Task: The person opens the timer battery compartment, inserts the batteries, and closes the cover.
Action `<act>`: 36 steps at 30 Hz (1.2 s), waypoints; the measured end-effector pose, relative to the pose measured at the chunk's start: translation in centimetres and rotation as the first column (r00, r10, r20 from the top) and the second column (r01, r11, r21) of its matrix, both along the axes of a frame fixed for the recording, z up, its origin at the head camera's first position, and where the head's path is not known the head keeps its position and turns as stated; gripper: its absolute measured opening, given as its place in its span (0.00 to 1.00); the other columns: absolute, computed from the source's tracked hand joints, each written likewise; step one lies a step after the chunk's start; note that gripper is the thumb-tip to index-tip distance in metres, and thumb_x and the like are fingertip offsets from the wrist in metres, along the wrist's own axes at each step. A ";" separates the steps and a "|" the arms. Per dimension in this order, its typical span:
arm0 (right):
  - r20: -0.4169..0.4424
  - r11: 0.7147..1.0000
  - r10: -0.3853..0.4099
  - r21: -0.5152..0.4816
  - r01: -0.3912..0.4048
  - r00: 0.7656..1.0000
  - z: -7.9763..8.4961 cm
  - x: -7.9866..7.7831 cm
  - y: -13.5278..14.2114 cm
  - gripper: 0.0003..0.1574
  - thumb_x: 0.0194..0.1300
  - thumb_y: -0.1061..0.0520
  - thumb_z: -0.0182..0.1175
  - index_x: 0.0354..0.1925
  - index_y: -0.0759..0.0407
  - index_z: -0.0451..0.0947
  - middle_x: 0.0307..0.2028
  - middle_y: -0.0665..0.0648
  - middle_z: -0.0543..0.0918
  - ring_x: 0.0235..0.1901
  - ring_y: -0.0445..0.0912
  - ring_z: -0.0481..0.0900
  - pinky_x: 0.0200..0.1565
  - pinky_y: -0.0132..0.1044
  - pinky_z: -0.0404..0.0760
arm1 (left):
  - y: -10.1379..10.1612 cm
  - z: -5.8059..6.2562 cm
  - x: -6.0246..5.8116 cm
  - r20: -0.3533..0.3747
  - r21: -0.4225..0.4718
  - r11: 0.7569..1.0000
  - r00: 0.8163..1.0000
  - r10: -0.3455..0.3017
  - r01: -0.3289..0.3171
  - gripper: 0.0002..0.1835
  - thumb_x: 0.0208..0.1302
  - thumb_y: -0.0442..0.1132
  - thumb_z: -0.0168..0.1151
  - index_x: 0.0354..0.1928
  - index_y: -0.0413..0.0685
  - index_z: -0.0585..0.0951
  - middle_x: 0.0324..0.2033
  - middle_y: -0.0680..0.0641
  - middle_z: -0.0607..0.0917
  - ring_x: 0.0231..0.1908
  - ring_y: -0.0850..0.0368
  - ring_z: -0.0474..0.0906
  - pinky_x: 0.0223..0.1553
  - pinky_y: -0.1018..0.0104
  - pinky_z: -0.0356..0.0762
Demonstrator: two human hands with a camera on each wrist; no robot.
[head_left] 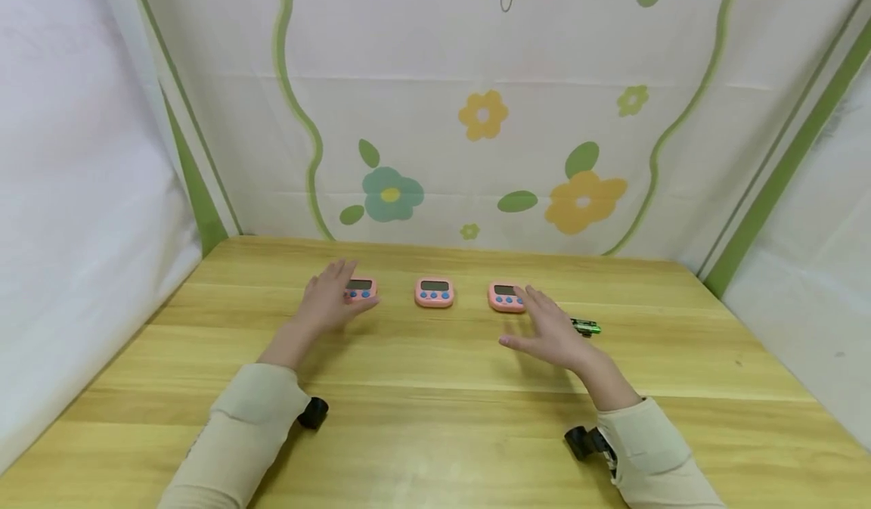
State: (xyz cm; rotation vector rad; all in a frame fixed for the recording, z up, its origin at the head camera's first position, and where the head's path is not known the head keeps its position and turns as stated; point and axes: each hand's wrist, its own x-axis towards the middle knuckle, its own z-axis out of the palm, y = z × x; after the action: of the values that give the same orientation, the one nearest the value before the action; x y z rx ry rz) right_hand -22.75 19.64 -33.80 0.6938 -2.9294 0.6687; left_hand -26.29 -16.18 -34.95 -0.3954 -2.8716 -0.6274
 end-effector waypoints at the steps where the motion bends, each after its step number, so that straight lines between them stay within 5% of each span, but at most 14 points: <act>1: 0.017 1.000 0.010 -0.026 -0.009 1.000 0.0 0.0 0.0 0.57 0.49 0.34 0.57 0.64 0.63 0.46 0.62 0.67 0.48 0.60 0.61 0.45 0.54 0.61 0.50 | -0.3 -0.1 -0.2 -0.002 0.024 1.000 1.000 -0.010 0.010 0.44 0.52 0.58 0.56 0.63 0.38 0.53 0.60 0.33 0.54 0.59 0.36 0.47 0.55 0.41 0.44; 7: 0.078 0.990 0.072 -0.124 -0.062 0.994 0.0 0.1 -0.1 0.54 0.48 0.37 0.60 0.64 0.62 0.50 0.60 0.65 0.55 0.58 0.59 0.52 0.54 0.56 0.57 | -1.4 -0.9 -1.2 0.042 0.217 0.975 0.998 -0.053 0.043 0.44 0.49 0.51 0.63 0.62 0.35 0.55 0.57 0.34 0.61 0.54 0.41 0.58 0.53 0.47 0.57; 12: 0.117 0.986 0.087 -0.151 -0.069 0.989 0.0 0.1 -0.2 0.54 0.46 0.37 0.60 0.64 0.60 0.51 0.59 0.63 0.59 0.57 0.58 0.55 0.52 0.55 0.61 | -2.3 -1.7 -1.6 0.124 0.336 0.942 0.991 -0.057 0.012 0.45 0.50 0.50 0.63 0.63 0.35 0.51 0.59 0.34 0.58 0.57 0.40 0.53 0.55 0.46 0.53; 20: 0.167 0.960 0.098 -0.277 -0.048 0.981 -1.3 -0.3 -0.7 0.43 0.50 0.47 0.63 0.60 0.59 0.59 0.55 0.62 0.66 0.54 0.56 0.61 0.50 0.53 0.64 | -2.7 -3.7 -1.9 0.144 0.450 0.893 0.986 -0.088 0.014 0.45 0.50 0.45 0.64 0.63 0.33 0.50 0.58 0.31 0.57 0.54 0.38 0.57 0.53 0.47 0.58; 28: 0.279 0.847 0.160 -0.532 0.014 0.947 -2.8 -0.4 -0.8 0.39 0.52 0.51 0.62 0.57 0.67 0.60 0.51 0.66 0.68 0.51 0.56 0.65 0.50 0.47 0.67 | -2.6 -4.5 -2.4 0.095 0.441 0.898 0.994 -0.056 0.008 0.45 0.47 0.43 0.66 0.61 0.31 0.53 0.56 0.31 0.60 0.55 0.37 0.55 0.54 0.46 0.55; 36: 0.360 0.735 0.191 -0.669 0.110 0.913 -4.1 -0.5 -0.1 0.36 0.56 0.54 0.58 0.57 0.70 0.59 0.50 0.67 0.70 0.49 0.53 0.69 0.49 0.40 0.69 | -2.8 -4.8 -3.1 0.127 0.432 0.902 0.990 -0.057 -0.004 0.45 0.47 0.45 0.65 0.62 0.33 0.53 0.57 0.31 0.59 0.55 0.38 0.55 0.54 0.47 0.56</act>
State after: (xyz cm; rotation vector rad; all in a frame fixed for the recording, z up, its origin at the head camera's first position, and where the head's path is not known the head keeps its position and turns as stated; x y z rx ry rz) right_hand -23.25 19.52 -37.85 0.5685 -2.6237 1.9694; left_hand -29.36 -18.99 -39.76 -0.3316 -2.7350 -1.3073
